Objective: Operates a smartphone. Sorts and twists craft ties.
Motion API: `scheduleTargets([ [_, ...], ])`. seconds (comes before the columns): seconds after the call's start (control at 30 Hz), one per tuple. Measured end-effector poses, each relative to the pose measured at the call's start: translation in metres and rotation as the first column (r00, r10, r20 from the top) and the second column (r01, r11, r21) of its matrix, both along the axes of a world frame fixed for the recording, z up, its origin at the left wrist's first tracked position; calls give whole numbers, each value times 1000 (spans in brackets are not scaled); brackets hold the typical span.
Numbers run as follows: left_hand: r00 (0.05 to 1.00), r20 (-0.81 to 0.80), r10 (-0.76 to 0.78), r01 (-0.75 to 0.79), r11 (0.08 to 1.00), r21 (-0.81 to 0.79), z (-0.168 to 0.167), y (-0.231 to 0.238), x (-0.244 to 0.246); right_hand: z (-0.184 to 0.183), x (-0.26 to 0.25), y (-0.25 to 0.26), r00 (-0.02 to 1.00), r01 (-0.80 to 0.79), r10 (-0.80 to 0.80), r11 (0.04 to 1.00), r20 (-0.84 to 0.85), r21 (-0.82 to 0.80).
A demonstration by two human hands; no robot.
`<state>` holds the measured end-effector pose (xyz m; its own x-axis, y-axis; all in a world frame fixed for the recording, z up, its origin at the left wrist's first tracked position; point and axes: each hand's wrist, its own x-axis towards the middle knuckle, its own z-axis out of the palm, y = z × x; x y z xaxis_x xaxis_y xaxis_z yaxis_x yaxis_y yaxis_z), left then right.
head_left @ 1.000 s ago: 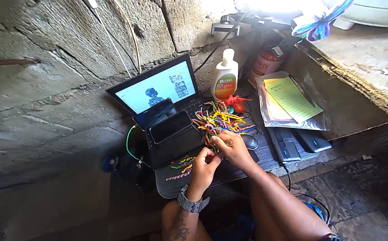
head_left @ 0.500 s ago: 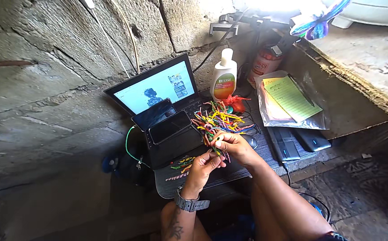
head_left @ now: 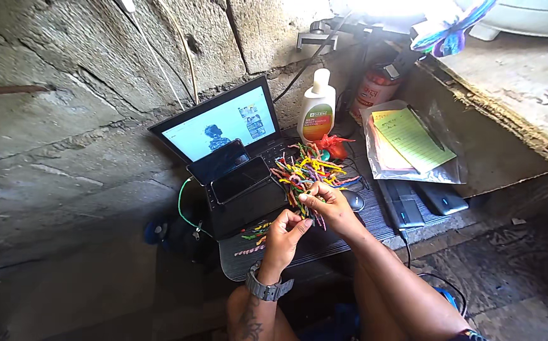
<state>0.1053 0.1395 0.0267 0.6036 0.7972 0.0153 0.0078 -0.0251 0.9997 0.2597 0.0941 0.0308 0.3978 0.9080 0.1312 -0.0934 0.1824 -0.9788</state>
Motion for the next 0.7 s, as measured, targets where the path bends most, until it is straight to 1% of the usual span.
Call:
scheduleTargets([
  [0.1, 1000, 10, -13, 14, 994, -106, 6, 1, -2, 3, 4, 0, 993, -100, 99, 995, -65, -9],
  [0.17, 1000, 10, -24, 26, 989, -143, 9, 1, -4, 4, 6, -1, 989, -138, 138, 990, -59, 5],
  [0.3, 998, 9, -63, 64, 987, -146, 9, 1, -6, 4, 8, -2, 987, -159, 159, 987, -37, 13],
  [0.43, 991, 34, -131, 134, 981, -140, 8, 2, -7, 3, 11, -3, 972, -223, 226, 973, -66, 51],
  [0.57, 985, 44, -168, 173, 975, -137, 6, 2, -7, 3, 14, -4, 933, -282, 299, 953, -198, 112],
  [0.7, 973, 89, -215, 225, 966, -126, 5, 1, -7, -3, 14, -3, 898, -283, 324, 943, -297, 174],
])
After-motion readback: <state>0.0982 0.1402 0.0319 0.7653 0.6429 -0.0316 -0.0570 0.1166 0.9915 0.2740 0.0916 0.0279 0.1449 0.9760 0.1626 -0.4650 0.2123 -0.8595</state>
